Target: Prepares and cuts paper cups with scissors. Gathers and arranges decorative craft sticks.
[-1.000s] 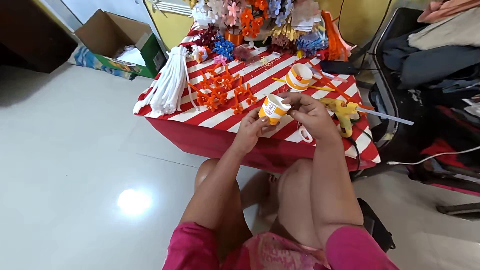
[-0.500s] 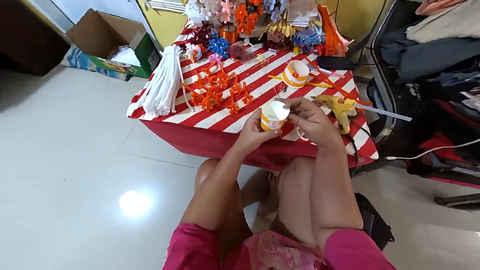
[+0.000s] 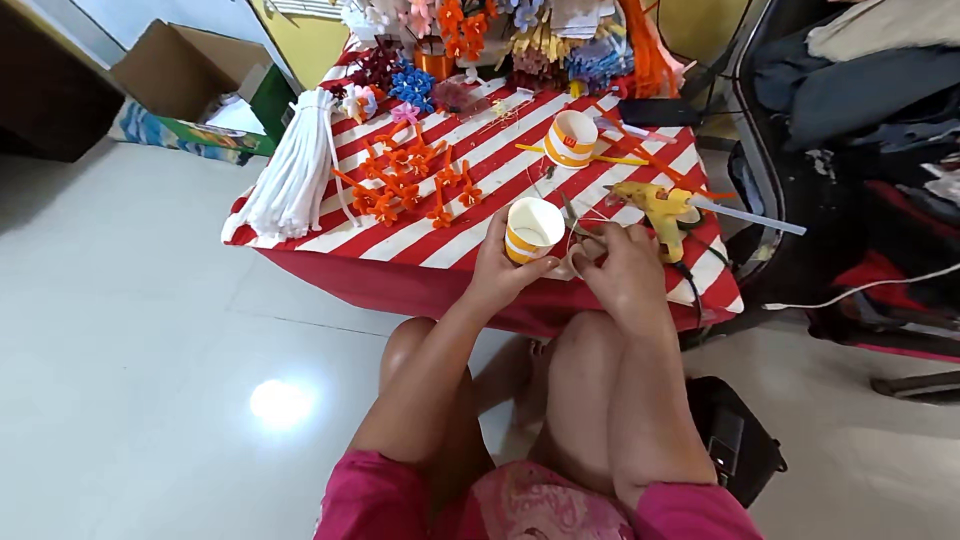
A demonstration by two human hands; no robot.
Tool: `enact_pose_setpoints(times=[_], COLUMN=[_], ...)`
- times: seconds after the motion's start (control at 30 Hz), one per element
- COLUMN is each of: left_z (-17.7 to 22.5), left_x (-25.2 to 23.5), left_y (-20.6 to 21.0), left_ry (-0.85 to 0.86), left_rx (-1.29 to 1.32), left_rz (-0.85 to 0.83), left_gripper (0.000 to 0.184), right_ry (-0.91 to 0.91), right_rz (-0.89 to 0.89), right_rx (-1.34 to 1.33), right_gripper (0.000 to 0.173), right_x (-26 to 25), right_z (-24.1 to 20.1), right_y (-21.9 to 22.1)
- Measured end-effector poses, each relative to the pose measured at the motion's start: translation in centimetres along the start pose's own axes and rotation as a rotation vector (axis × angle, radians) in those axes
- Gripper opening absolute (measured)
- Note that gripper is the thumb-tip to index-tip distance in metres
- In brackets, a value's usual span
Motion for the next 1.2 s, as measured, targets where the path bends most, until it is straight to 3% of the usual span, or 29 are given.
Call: enact_pose_setpoints(times=[0.1, 0.27, 0.4, 0.6, 0.7, 0.83, 0.93, 1.07, 1.2], left_z=[-0.7, -2.4, -3.5, -3.7, -3.3, -1.3, 0.1, 0.6, 0.5], left_x=[0.0, -0.5, -1.1, -1.7, -1.6, -1.2, -1.2, -0.9, -0.9], left_y=[0.6, 0.5, 0.5, 0.6, 0.3, 0.0, 0.5, 0.9, 0.9], left_ry=[-0.054, -0.148, -0.223, -0.223, -0.144, 0.014, 0.151, 0.314, 0.336], left_rx=[0.128, 0.347, 0.555, 0.683, 0.566, 0.125, -0.108, -0.302, -0.283], left_rz=[-0.035, 0.018, 0.003, -0.067, -0.052, 0.007, -0.023, -0.063, -0.047], left_gripper=[0.068, 0.048, 0.050, 0.043, 0.050, 0.080, 0.082, 0.074, 0.076], right_ry=[-0.006, -0.087, -0.151, -0.151, -0.148, -0.162, -0.144, 0.000, 0.029], right_rz=[-0.006, -0.073, -0.107, -0.140, -0.122, -0.054, 0.008, 0.063, 0.039], right_rx=[0.001, 0.003, 0.031, 0.066, 0.095, 0.080, -0.023, -0.232, -0.290], right_gripper=[0.053, 0.050, 0.057, 0.045, 0.044, 0.030, 0.021, 0.035, 0.049], right_x=[0.1, 0.1, 0.3, 0.6, 0.8, 1.0, 0.8, 0.1, -0.1], right_z=[0.8, 1.2, 1.0, 0.6, 0.5, 0.5, 1.0, 2.5, 2.4], right_y=[-0.1, 0.2, 0.2, -0.1, -0.4, -0.8, -1.4, -1.3, -1.2])
Point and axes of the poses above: each hand's wrist, its own x-axis away from the middle knuckle, its own y-axis out of the palm, z = x × y, the point moved 8 cm from there along -x, towards the middle knuckle, and after that the axes turned 14 degrees about x, right-handed, at the moved point
